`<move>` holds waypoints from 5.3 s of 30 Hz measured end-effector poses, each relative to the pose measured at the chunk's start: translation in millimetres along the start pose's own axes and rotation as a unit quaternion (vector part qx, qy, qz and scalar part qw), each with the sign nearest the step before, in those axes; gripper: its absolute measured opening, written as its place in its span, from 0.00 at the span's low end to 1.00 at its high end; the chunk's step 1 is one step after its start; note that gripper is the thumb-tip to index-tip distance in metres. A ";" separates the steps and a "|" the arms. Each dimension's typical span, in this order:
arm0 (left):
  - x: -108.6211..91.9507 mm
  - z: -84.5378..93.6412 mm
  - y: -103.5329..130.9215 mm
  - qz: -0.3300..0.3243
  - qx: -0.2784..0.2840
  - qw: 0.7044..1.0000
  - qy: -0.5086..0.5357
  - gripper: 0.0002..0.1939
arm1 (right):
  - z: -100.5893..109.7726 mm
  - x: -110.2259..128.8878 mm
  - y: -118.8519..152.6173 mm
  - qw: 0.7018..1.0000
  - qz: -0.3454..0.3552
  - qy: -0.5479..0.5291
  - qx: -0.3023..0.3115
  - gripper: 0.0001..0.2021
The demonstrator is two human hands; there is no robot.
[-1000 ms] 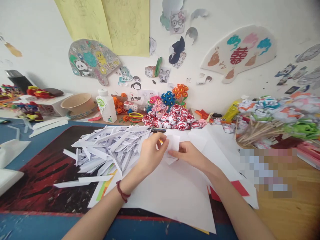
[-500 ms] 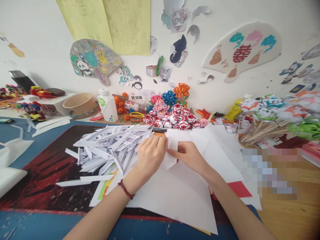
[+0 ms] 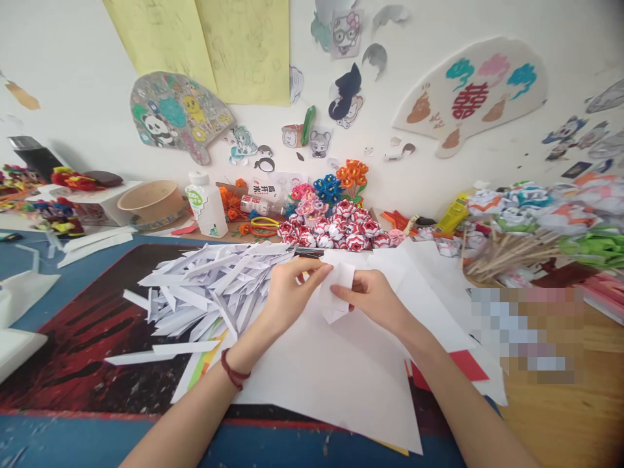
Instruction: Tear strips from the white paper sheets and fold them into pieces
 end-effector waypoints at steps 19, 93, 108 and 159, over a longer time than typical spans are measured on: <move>4.3 5.4 -5.6 0.089 0.104 0.982 0.132 0.11 | 0.5 3.4 3.0 0.999 0.004 -0.023 0.037 0.11; -5.1 -4.3 3.4 0.036 0.080 0.993 0.078 0.18 | 1.3 4.2 3.7 0.998 0.045 -0.046 -0.015 0.16; -0.8 -4.6 0.5 0.033 0.146 0.981 0.124 0.09 | 7.2 3.4 2.1 0.998 0.021 -0.052 0.037 0.15; 1.0 -17.0 0.3 0.170 0.082 0.946 0.265 0.14 | 2.9 -7.2 -7.2 0.994 0.004 -0.108 -0.013 0.15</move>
Point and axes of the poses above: each hand's wrist, its own y-axis away from the middle knuckle, its own z-axis out of the back of the hand, x = y × z, the point moved 1 cm from there along -y, towards the middle knuckle, and after that the axes turned 4 degrees about x, right-handed, at the moved point
